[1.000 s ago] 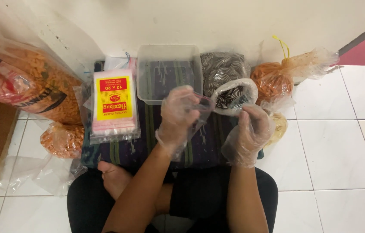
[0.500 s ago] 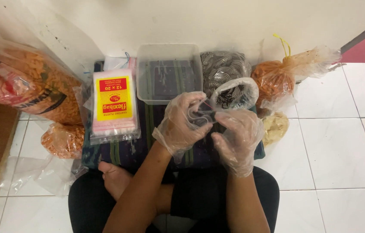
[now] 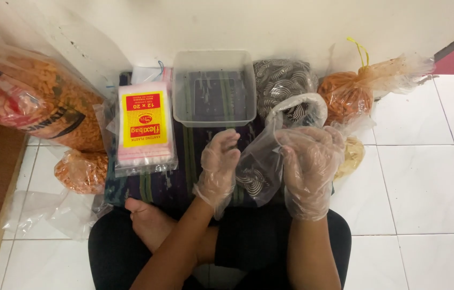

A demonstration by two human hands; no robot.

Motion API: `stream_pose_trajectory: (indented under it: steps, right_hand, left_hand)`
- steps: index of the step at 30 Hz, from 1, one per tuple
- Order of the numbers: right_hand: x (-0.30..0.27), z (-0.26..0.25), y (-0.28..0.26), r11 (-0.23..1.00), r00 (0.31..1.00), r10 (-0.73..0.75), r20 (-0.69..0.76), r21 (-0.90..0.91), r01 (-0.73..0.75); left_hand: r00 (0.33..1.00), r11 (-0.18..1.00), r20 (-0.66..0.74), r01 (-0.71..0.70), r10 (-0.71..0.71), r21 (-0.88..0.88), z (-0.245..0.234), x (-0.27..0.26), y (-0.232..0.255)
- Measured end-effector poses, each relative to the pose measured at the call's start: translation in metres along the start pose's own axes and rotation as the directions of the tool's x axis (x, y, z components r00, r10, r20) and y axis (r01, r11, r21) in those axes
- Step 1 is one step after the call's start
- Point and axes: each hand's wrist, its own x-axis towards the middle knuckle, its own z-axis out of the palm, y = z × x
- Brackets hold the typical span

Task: Manually packing small snack coils into plastic bags while sitting on the floor.

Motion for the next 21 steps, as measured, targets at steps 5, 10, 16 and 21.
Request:
stream_pose_trajectory:
  steps: [5,10,16,21]
  right_hand:
    - [-0.007,0.005,0.01,0.999,0.994,-0.011,-0.106,-0.05,0.005]
    - [-0.02,0.011,0.003,0.994,0.995,0.023,-0.094,-0.107,-0.033]
    - [-0.007,0.013,-0.022,0.995,0.993,0.101,-0.057,-0.008,-0.102]
    - [-0.002,0.016,-0.024,0.979,0.984,0.134,0.113,0.139,-0.15]
  left_hand:
    - [0.749,0.638,-0.038,0.536,-0.662,-0.553,0.018,-0.014,0.012]
    - [0.491,0.196,0.257,0.695,-0.832,-0.692,0.024,-0.013,0.023]
    - [0.507,0.003,0.355,0.576,-0.785,-0.817,0.011,0.002,0.013]
    - [0.461,-0.031,0.332,0.547,-0.823,-0.837,0.008,0.016,0.024]
